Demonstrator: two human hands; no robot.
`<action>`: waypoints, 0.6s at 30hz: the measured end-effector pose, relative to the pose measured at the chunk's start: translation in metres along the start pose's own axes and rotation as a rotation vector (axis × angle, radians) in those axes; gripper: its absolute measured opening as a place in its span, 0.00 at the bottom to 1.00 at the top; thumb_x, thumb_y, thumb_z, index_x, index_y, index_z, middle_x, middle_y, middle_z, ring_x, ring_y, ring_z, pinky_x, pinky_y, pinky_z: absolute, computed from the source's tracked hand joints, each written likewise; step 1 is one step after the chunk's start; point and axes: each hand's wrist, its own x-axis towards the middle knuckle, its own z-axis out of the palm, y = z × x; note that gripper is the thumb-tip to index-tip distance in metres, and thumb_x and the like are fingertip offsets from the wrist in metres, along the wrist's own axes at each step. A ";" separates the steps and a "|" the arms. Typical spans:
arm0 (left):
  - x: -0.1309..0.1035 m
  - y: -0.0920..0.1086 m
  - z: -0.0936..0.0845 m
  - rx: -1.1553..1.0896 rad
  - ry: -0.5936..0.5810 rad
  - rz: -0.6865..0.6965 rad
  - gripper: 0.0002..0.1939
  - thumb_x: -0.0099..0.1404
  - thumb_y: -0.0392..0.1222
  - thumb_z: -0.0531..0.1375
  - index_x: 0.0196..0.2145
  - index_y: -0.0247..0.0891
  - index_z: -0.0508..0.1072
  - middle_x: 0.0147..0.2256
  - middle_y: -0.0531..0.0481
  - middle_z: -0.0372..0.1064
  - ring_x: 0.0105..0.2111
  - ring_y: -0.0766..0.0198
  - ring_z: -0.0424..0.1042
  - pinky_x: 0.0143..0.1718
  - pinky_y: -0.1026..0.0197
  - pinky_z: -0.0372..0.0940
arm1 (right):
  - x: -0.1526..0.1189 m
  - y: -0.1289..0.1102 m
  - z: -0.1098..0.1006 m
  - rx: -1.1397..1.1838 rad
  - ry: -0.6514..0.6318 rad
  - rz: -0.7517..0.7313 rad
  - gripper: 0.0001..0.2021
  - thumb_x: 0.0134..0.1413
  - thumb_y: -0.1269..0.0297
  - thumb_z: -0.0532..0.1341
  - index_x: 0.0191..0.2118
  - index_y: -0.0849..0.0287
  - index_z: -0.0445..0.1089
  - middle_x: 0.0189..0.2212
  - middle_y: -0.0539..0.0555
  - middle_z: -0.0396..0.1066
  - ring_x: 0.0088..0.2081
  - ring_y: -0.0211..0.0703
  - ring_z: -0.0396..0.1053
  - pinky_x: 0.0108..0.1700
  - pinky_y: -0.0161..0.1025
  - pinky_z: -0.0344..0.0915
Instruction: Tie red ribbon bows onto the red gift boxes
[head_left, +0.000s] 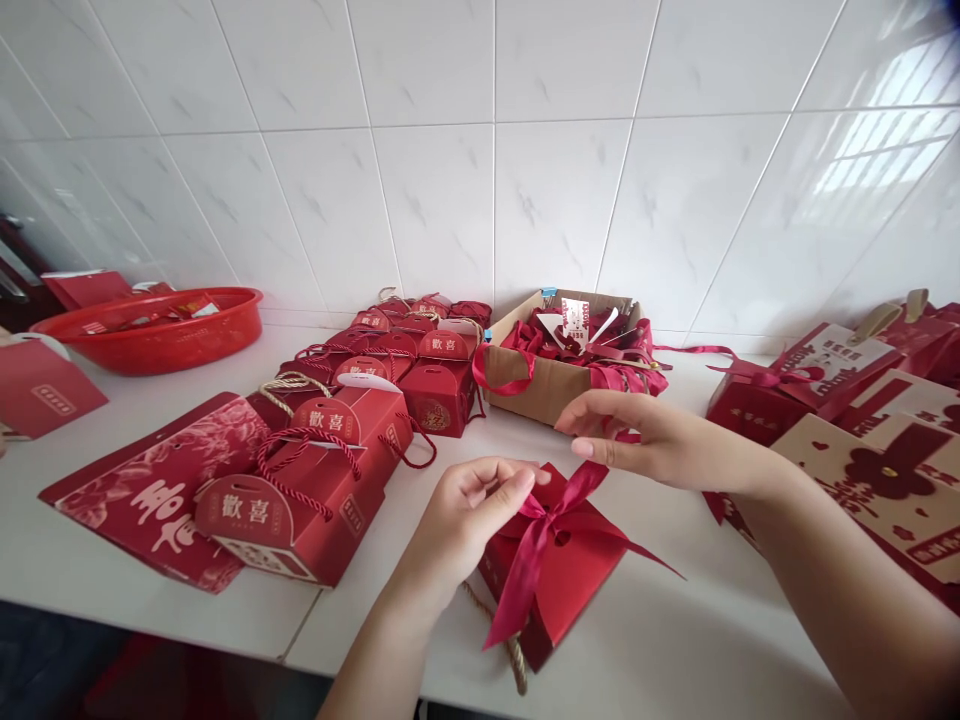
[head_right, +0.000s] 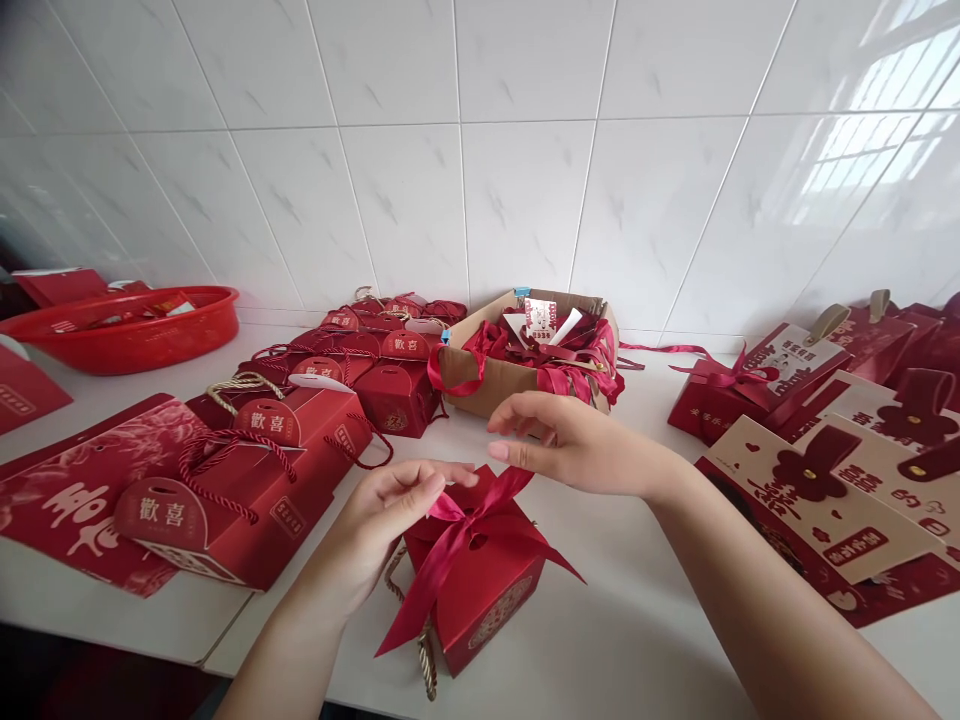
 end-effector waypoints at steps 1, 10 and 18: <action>0.001 -0.001 0.000 -0.036 0.001 -0.013 0.17 0.63 0.51 0.58 0.23 0.37 0.69 0.40 0.47 0.74 0.47 0.56 0.69 0.48 0.59 0.60 | -0.001 -0.002 0.003 0.004 0.027 -0.036 0.14 0.58 0.53 0.58 0.44 0.56 0.70 0.42 0.55 0.68 0.39 0.42 0.67 0.40 0.38 0.66; 0.002 0.001 0.000 -0.201 -0.010 -0.026 0.15 0.62 0.47 0.59 0.23 0.35 0.72 0.36 0.50 0.71 0.42 0.61 0.68 0.42 0.64 0.60 | -0.002 -0.015 0.033 -0.185 -0.026 -0.222 0.04 0.56 0.62 0.62 0.34 0.55 0.74 0.54 0.54 0.60 0.57 0.47 0.58 0.53 0.43 0.62; 0.008 -0.006 0.002 -0.183 0.048 -0.023 0.16 0.62 0.44 0.58 0.21 0.35 0.64 0.27 0.54 0.62 0.32 0.67 0.61 0.36 0.66 0.56 | 0.000 -0.015 0.040 -0.224 -0.012 -0.269 0.03 0.51 0.71 0.61 0.28 0.58 0.69 0.52 0.56 0.61 0.57 0.47 0.57 0.52 0.41 0.63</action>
